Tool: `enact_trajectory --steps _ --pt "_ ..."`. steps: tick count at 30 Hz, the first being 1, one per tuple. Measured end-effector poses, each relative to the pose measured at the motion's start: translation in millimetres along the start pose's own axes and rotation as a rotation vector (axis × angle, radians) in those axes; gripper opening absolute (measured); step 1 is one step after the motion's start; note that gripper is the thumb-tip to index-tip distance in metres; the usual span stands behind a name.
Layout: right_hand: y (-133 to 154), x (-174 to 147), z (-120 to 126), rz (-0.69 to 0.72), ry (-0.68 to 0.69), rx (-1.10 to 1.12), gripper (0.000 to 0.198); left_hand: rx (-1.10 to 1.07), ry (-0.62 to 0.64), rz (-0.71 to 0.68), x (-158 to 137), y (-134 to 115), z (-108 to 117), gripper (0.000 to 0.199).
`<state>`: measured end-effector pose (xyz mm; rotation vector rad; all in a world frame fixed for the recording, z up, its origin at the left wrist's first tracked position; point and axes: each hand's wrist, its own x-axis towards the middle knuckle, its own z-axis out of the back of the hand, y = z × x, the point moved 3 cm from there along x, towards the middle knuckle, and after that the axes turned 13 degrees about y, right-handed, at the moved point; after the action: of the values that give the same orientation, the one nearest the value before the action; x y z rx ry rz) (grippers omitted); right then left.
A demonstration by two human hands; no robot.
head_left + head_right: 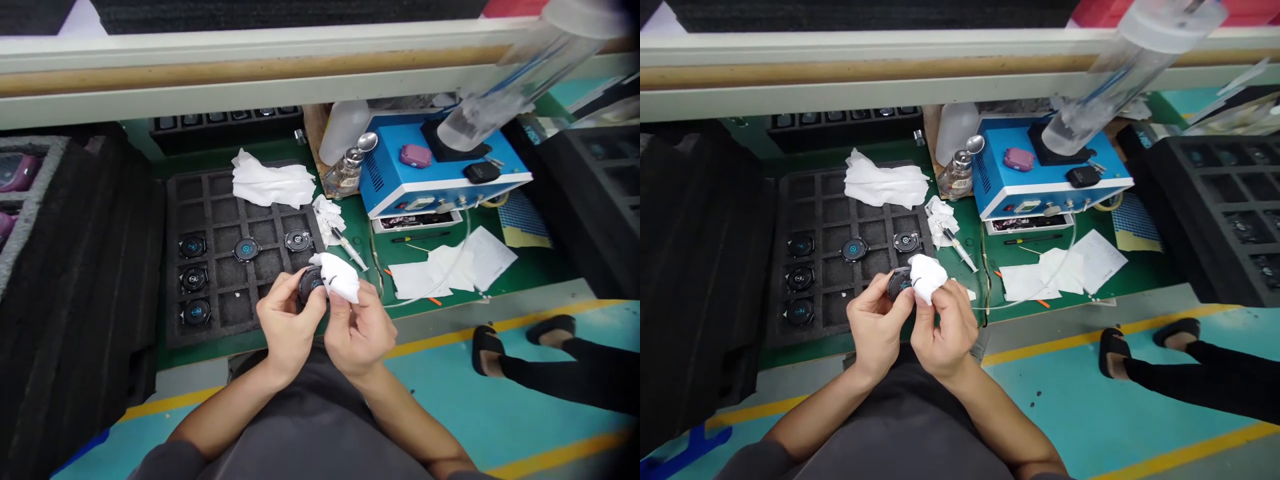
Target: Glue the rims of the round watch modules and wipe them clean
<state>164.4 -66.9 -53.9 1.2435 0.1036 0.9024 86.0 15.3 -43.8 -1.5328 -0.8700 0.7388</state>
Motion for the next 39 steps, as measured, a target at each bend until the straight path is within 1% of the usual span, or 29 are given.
enact_trajectory --steps 4,8,9,11,14,15,17,19,21,22,24,26,28,31,33,35,37,39 --pt "-5 -4 -2 0.011 -0.014 -0.010 0.007 0.061 0.054 0.033 -1 -4 -1 0.011" --pt "-7 -9 -4 -0.012 0.004 0.068 0.012 0.025 0.125 0.092 1 -4 -1 0.012" --pt "-7 -10 -5 -0.045 0.015 0.102 0.012 0.002 0.155 0.122 2 -2 -1 0.012" --pt "-9 -8 -6 -0.165 0.023 0.217 0.013 -0.054 0.227 0.199 4 4 -3 0.012" --pt "-11 5 -2 -0.361 -0.023 0.538 0.017 -0.172 0.302 0.332 6 18 -1 0.017" --pt "-12 13 1 -0.408 -0.035 0.658 0.016 -0.212 0.293 0.365 7 22 2 0.020" --pt "-11 29 8 -0.484 -0.005 0.854 0.015 -0.242 0.208 0.368 9 25 14 0.024" --pt "-10 42 15 -0.556 0.080 0.971 0.013 -0.256 0.075 0.291 11 21 29 0.027" --pt "-8 48 20 -0.613 0.142 1.027 0.012 -0.306 -0.010 0.201 14 12 39 0.025" --pt "-7 50 21 -0.638 0.164 1.044 0.011 -0.347 -0.013 0.165 15 7 40 0.025" --pt "-6 50 18 -0.686 0.200 1.081 0.012 -0.423 0.033 0.122 18 -2 38 0.027" --pt "-5 49 11 -0.734 0.231 1.134 0.013 -0.473 0.107 0.110 19 -8 29 0.030" --pt "-7 46 4 -0.768 0.229 1.189 0.016 -0.494 0.145 0.121 21 -9 20 0.029" --pt "-11 40 1 -0.780 0.256 1.224 0.028 -0.509 0.106 0.162 22 -1 13 0.025" --pt "-16 35 4 -0.763 0.285 1.168 0.029 -0.502 0.075 0.193 22 5 11 0.026" --pt "-21 31 10 -0.748 0.257 1.084 0.025 -0.478 0.067 0.211 21 11 12 0.028" --pt "-25 29 16 -0.729 0.175 1.042 0.022 -0.451 0.066 0.211 21 14 13 0.029" --pt "-26 30 20 -0.664 0.071 1.019 0.021 -0.428 0.054 0.194 21 14 13 0.033"
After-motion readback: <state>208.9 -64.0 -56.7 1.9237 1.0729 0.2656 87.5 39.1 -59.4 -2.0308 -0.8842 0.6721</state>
